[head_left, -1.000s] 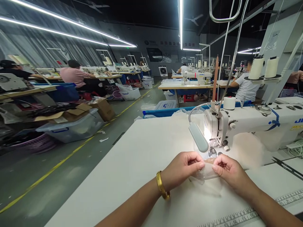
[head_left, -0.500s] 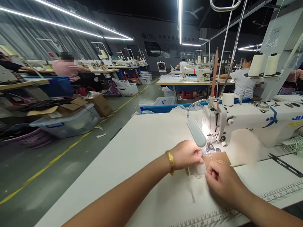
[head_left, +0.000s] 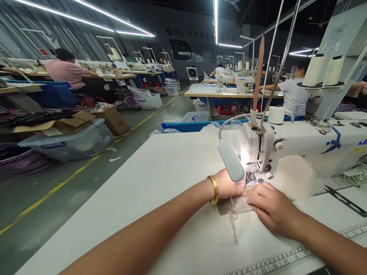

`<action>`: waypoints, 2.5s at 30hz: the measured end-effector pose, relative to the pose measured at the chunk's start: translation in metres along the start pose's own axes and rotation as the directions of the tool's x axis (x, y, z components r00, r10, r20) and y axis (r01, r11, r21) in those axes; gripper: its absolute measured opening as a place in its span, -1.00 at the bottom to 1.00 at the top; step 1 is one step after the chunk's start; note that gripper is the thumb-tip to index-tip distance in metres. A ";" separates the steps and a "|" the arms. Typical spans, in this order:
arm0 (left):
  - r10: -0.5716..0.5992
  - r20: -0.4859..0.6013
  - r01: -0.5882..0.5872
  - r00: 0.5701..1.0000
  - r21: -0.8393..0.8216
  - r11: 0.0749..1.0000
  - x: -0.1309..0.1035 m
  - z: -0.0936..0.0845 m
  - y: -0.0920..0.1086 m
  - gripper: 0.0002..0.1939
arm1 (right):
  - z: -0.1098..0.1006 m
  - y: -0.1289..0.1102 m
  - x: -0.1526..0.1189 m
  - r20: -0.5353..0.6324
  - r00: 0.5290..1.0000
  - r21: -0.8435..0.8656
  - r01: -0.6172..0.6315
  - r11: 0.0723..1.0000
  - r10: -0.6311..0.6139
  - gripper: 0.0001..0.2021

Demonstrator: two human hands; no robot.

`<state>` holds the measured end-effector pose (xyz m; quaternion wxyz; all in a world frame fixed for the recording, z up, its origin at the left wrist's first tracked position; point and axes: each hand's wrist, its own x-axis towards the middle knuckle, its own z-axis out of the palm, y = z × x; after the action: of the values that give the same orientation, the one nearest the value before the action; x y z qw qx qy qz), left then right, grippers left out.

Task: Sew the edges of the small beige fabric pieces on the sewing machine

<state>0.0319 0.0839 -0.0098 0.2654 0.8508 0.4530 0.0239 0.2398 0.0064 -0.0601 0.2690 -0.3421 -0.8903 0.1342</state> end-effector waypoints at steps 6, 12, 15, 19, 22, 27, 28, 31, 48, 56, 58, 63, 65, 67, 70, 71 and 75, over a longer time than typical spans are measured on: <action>0.032 -0.323 0.040 0.946 0.213 0.976 -0.028 0.013 0.012 -0.90 | 0.012 0.004 -0.006 -0.041 0.999 -0.019 0.005 1.000 -0.006 -0.76; 0.255 -0.407 -0.120 0.877 0.329 0.937 -0.048 0.050 0.003 -0.83 | 0.011 0.001 -0.004 -0.064 0.998 -0.058 0.019 0.998 -0.023 -0.74; 0.282 -0.388 -0.163 0.878 0.312 0.936 -0.045 0.052 -0.005 -0.91 | 0.013 0.001 -0.003 -0.069 0.998 -0.100 -0.005 0.995 -0.002 -0.75; 0.306 -0.399 -0.206 0.864 0.274 0.939 -0.040 0.045 -0.011 -0.85 | 0.015 0.000 -0.002 -0.082 0.996 -0.156 -0.029 0.987 0.016 -0.70; 0.335 -0.400 -0.248 0.853 0.254 0.935 -0.039 0.043 -0.013 -0.81 | 0.014 -0.002 -0.001 -0.086 0.996 -0.192 -0.019 0.981 0.002 -0.67; 0.378 -0.399 -0.295 0.835 0.255 0.921 -0.039 0.042 -0.013 -0.74 | 0.014 -0.002 -0.002 -0.086 0.996 -0.214 0.008 0.977 -0.027 -0.66; 0.383 -0.398 -0.295 0.834 0.265 0.918 -0.039 0.042 -0.013 -0.72 | 0.014 -0.002 -0.002 -0.082 0.996 -0.212 0.009 0.977 -0.027 -0.66; 0.390 -0.393 -0.283 0.832 0.303 0.910 -0.039 0.042 -0.012 -0.67 | 0.014 -0.003 -0.002 -0.076 0.997 -0.199 0.006 0.980 -0.022 -0.66; 0.314 -0.363 -0.230 0.877 0.256 0.939 -0.041 0.040 -0.012 -0.83 | 0.012 -0.003 0.000 -0.065 0.997 -0.151 -0.050 0.987 0.040 -0.66; 0.326 -0.385 -0.260 0.864 0.213 0.942 -0.036 0.042 -0.020 -0.78 | 0.014 -0.003 0.000 -0.100 0.994 -0.182 -0.055 0.982 0.038 -0.67; 0.323 -0.381 -0.256 0.867 0.216 0.942 -0.035 0.041 -0.021 -0.79 | 0.014 -0.003 0.000 -0.096 0.994 -0.188 -0.060 0.980 0.042 -0.67; 0.320 -0.394 -0.256 0.862 0.207 0.944 -0.034 0.041 -0.022 -0.74 | 0.014 -0.004 0.000 -0.104 0.994 -0.189 -0.064 0.980 0.045 -0.68; 0.320 -0.395 -0.259 0.861 0.200 0.945 -0.033 0.041 -0.023 -0.72 | 0.015 -0.003 0.000 -0.108 0.993 -0.192 -0.064 0.979 0.043 -0.68; 0.320 -0.392 -0.263 0.863 0.193 0.945 -0.033 0.041 -0.024 -0.73 | 0.016 -0.003 0.000 -0.109 0.993 -0.193 -0.062 0.979 0.041 -0.69; 0.320 -0.386 -0.266 0.865 0.189 0.945 -0.032 0.041 -0.025 -0.75 | 0.017 -0.002 -0.001 -0.100 0.994 -0.196 -0.067 0.978 0.048 -0.70; 0.320 -0.384 -0.265 0.866 0.190 0.945 -0.032 0.041 -0.025 -0.77 | 0.017 -0.002 -0.001 -0.097 0.994 -0.197 -0.071 0.978 0.053 -0.70; 0.310 -0.382 -0.249 0.871 0.201 0.947 -0.032 0.040 -0.024 -0.80 | 0.018 -0.003 -0.001 -0.090 0.994 -0.201 -0.078 0.976 0.061 -0.70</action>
<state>0.0065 0.0520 -0.0491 0.0958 0.9004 0.3709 0.2063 0.2290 0.0028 -0.0741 0.2644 -0.4043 -0.8748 0.0369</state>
